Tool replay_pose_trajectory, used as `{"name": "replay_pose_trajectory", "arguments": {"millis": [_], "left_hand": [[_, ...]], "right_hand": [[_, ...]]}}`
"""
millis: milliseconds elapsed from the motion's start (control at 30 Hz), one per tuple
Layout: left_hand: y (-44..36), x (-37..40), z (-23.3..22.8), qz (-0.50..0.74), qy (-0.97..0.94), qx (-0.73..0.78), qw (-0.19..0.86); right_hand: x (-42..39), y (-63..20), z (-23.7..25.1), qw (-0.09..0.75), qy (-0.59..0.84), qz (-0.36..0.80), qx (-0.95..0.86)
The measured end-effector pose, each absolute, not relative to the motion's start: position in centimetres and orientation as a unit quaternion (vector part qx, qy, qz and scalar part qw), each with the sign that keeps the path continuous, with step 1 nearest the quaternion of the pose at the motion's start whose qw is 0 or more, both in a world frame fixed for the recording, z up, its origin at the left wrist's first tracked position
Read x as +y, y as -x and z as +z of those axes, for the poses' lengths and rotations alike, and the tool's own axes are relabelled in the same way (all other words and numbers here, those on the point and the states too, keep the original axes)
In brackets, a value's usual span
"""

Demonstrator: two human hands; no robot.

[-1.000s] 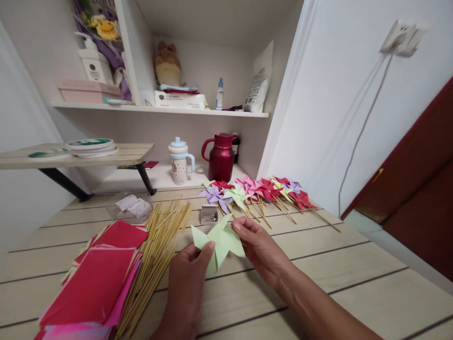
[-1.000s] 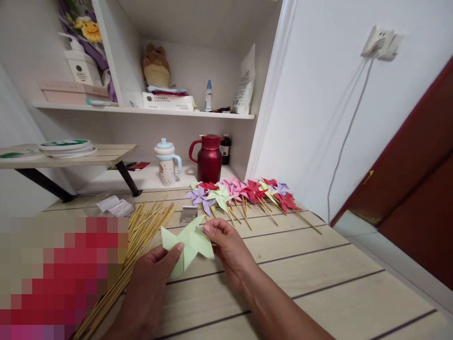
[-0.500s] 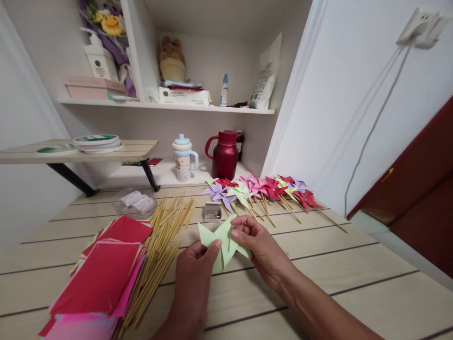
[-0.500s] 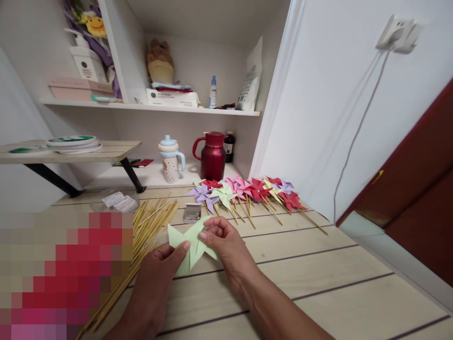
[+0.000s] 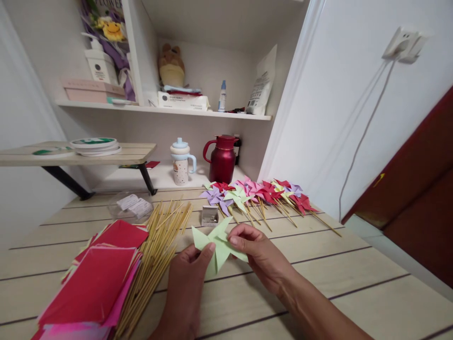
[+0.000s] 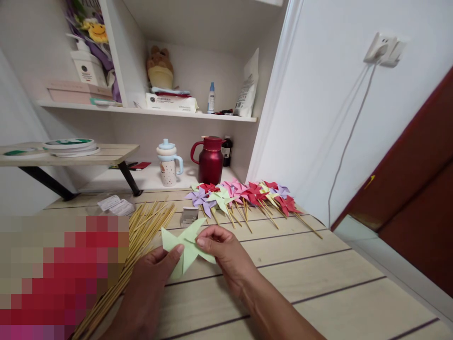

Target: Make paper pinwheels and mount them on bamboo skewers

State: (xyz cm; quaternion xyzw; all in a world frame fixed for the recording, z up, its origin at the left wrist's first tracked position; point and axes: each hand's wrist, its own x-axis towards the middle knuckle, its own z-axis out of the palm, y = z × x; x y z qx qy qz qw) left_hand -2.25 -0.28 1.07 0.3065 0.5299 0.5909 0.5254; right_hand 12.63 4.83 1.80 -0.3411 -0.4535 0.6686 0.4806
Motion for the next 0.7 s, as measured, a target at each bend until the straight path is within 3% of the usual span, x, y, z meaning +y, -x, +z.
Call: {"name": "replay_pose_trajectory", "arguments": {"millis": [700], "left_hand": [[2.11,-0.21,0.73,0.602,-0.327,0.523,0.508]], "right_hand": [[4.78,-12.01,1.30,0.507,0.329,0.697,-0.385]]}}
